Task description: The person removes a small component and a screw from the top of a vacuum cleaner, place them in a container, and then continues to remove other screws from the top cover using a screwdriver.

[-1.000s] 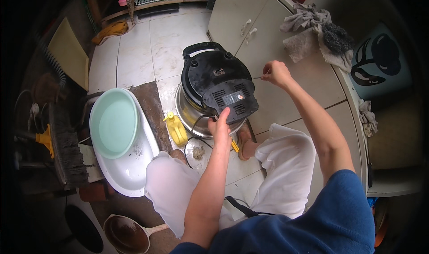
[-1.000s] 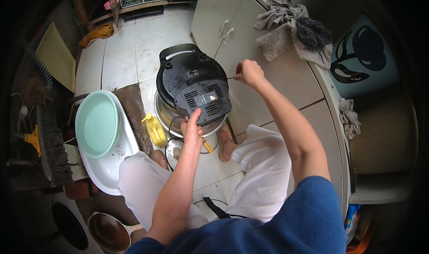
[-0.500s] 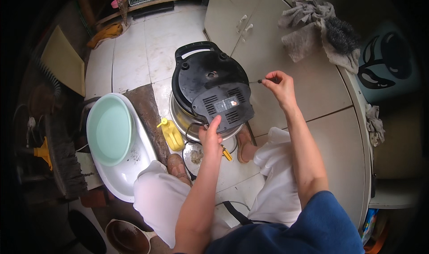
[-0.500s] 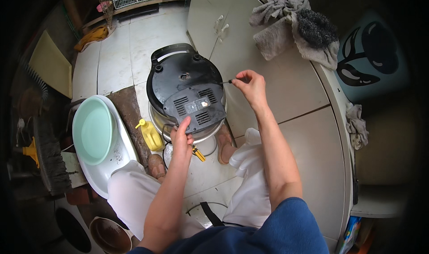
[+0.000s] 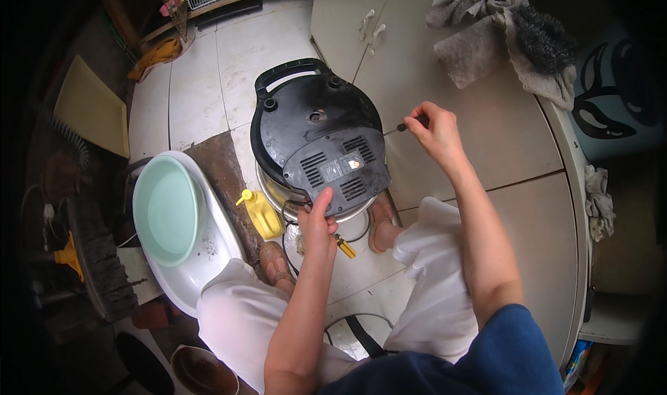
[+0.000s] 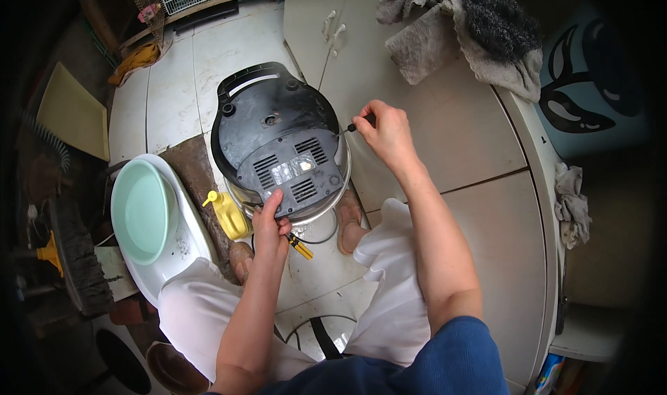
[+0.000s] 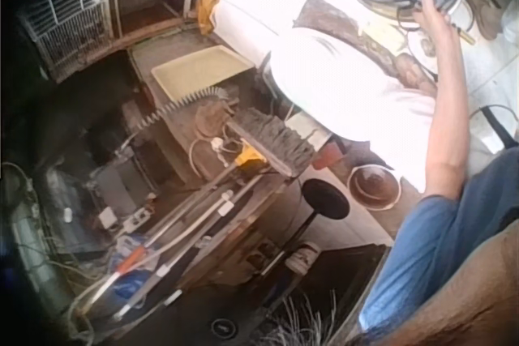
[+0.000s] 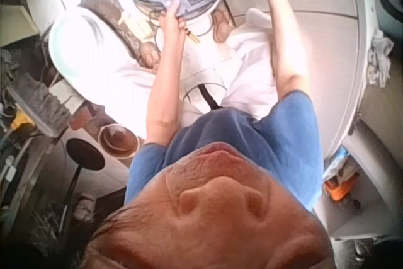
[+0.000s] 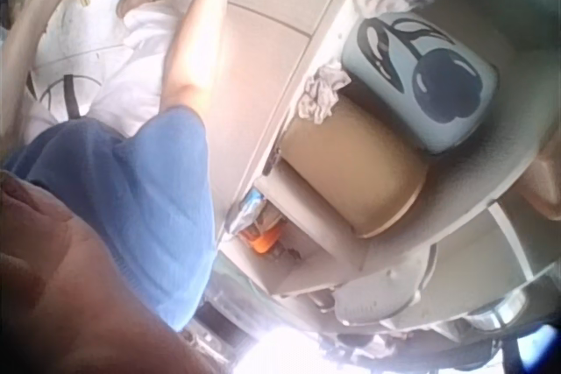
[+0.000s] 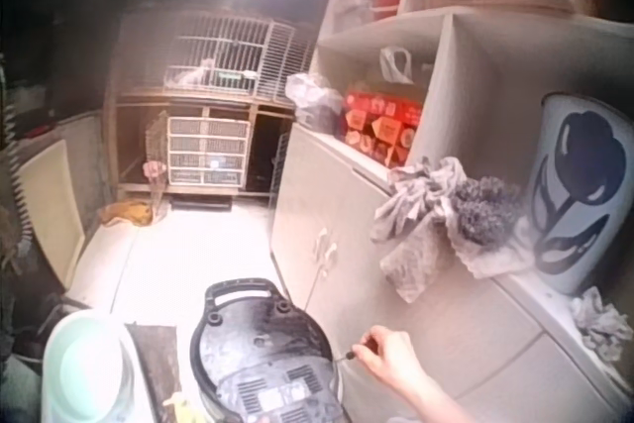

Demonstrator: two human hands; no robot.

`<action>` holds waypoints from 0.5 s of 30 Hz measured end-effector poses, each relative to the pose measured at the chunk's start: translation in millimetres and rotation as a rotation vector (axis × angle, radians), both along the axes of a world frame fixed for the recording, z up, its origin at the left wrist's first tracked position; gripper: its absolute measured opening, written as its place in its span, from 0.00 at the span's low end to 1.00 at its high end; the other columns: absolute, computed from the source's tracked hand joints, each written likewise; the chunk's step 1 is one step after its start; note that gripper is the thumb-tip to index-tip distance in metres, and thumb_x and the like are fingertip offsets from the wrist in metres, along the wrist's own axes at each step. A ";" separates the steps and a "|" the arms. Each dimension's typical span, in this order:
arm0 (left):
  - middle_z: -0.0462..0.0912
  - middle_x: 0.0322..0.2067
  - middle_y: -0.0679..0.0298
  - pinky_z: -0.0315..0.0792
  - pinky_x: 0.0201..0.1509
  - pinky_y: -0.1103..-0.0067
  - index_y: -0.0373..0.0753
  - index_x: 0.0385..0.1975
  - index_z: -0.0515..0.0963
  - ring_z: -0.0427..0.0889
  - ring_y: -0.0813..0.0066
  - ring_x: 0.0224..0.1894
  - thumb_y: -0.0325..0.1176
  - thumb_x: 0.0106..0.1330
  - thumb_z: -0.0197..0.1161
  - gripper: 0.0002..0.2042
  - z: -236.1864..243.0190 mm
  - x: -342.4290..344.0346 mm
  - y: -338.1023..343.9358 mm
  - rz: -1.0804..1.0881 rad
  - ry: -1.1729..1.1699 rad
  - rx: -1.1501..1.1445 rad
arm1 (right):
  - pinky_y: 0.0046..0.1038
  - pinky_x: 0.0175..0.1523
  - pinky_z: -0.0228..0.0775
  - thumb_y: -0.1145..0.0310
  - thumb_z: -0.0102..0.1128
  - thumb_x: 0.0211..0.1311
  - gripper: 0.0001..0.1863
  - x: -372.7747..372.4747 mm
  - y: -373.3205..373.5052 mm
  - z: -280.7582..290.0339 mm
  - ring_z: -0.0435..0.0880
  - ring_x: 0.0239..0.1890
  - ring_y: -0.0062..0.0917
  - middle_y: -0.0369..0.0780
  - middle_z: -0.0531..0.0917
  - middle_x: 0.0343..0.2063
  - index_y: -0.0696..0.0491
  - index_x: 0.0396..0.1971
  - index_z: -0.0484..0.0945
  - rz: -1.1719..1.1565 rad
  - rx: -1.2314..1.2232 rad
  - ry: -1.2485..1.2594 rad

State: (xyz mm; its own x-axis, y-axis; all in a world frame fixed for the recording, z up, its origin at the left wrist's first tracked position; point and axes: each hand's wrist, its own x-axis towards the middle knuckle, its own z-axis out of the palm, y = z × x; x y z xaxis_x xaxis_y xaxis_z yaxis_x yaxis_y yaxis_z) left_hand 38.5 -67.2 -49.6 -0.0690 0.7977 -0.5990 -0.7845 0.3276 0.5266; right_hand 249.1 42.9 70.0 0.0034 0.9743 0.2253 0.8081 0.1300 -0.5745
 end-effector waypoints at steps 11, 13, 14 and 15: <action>0.72 0.30 0.69 0.51 0.12 0.91 0.39 0.43 0.65 0.62 0.90 0.16 0.33 0.56 0.69 0.20 -4.7 0.9 0.7 -0.014 -0.001 -0.002 | 0.36 0.34 0.72 0.68 0.63 0.53 0.08 -7.1 4.1 -4.6 0.81 0.26 0.40 0.47 0.80 0.19 0.58 0.28 0.77 0.013 -0.038 -0.060; 0.72 0.31 0.69 0.50 0.13 0.91 0.39 0.43 0.65 0.62 0.90 0.16 0.33 0.56 0.69 0.20 -2.0 0.0 0.0 -0.028 -0.015 0.009 | 0.38 0.35 0.72 0.69 0.63 0.53 0.08 -11.3 2.7 -1.3 0.81 0.27 0.41 0.47 0.81 0.20 0.58 0.28 0.77 0.034 -0.025 -0.122; 0.72 0.31 0.69 0.50 0.13 0.91 0.39 0.43 0.65 0.62 0.90 0.16 0.33 0.56 0.69 0.20 -2.0 0.1 -0.1 -0.024 -0.013 0.012 | 0.38 0.35 0.72 0.69 0.62 0.53 0.08 -12.0 2.5 -1.8 0.81 0.28 0.42 0.47 0.81 0.21 0.57 0.28 0.77 0.053 -0.005 -0.148; 0.72 0.31 0.69 0.50 0.13 0.91 0.39 0.43 0.65 0.62 0.90 0.16 0.33 0.56 0.69 0.20 -1.9 0.6 0.1 -0.020 -0.011 0.015 | 0.39 0.35 0.72 0.69 0.62 0.53 0.07 -12.5 2.4 -2.3 0.81 0.28 0.42 0.47 0.81 0.22 0.57 0.28 0.76 0.072 0.015 -0.173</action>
